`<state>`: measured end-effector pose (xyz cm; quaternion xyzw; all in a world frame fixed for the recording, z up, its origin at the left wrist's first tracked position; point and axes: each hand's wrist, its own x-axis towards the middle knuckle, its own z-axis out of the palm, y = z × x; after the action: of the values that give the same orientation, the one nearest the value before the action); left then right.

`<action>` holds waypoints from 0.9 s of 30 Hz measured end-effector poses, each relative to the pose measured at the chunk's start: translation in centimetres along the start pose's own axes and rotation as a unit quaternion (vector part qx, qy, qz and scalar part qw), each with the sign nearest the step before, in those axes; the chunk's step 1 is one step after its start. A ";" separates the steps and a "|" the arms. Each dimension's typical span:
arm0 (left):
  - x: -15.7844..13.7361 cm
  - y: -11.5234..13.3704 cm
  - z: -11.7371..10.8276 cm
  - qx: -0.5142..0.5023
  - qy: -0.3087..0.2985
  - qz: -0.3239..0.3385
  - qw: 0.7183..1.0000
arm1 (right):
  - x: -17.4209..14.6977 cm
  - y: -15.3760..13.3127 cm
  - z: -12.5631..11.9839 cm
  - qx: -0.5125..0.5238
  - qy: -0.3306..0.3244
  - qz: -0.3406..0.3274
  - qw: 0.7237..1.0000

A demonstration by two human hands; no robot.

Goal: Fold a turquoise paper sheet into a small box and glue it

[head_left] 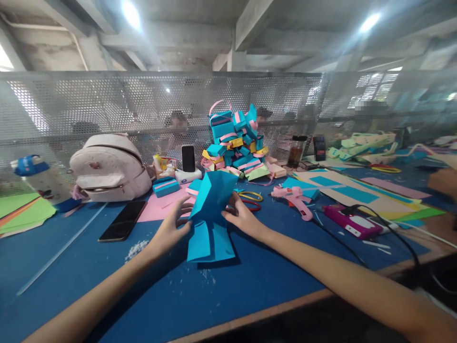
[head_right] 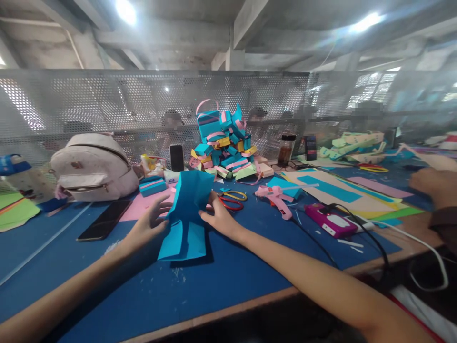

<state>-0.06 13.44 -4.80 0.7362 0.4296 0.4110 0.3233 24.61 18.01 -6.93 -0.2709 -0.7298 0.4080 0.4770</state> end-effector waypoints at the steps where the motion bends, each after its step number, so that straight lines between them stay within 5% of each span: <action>1: 0.0 -0.1 0.0 -0.002 0.006 -0.006 1.000 | 0.0 0.1 0.0 -0.023 0.015 -0.005 1.000; 5: 0.0 -0.6 0.1 -0.010 0.023 -0.044 0.999 | 0.1 0.4 -0.3 -0.086 0.066 -0.019 0.994; 10: 0.2 -1.1 0.0 0.043 0.042 -0.035 0.998 | 0.1 0.7 -0.5 -0.122 0.039 -0.030 0.991; 13: 0.2 -0.8 -0.9 0.187 0.108 0.068 0.974 | -0.1 0.2 -0.5 -0.159 0.060 -0.049 0.984; 16: 0.3 -0.1 -2.3 0.357 0.149 0.216 0.896 | -0.2 -0.8 -0.7 -0.223 0.091 -0.084 0.967; 20: 0.5 0.8 -3.6 0.498 -0.008 0.304 0.812 | -0.1 -1.8 -1.3 -0.323 0.028 -0.162 0.932; 23: 0.6 1.0 -3.7 0.519 -0.095 0.279 0.802 | 0.0 -1.6 -1.4 -0.360 -0.042 -0.196 0.911; 27: 0.8 0.9 -3.6 0.508 -0.122 0.267 0.810 | 0.1 -1.1 -1.4 -0.409 -0.101 -0.185 0.888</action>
<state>-2.67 14.19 -2.22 0.9250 0.3211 0.1112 -0.1700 25.87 17.95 -5.62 -0.2592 -0.9133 0.0031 0.3143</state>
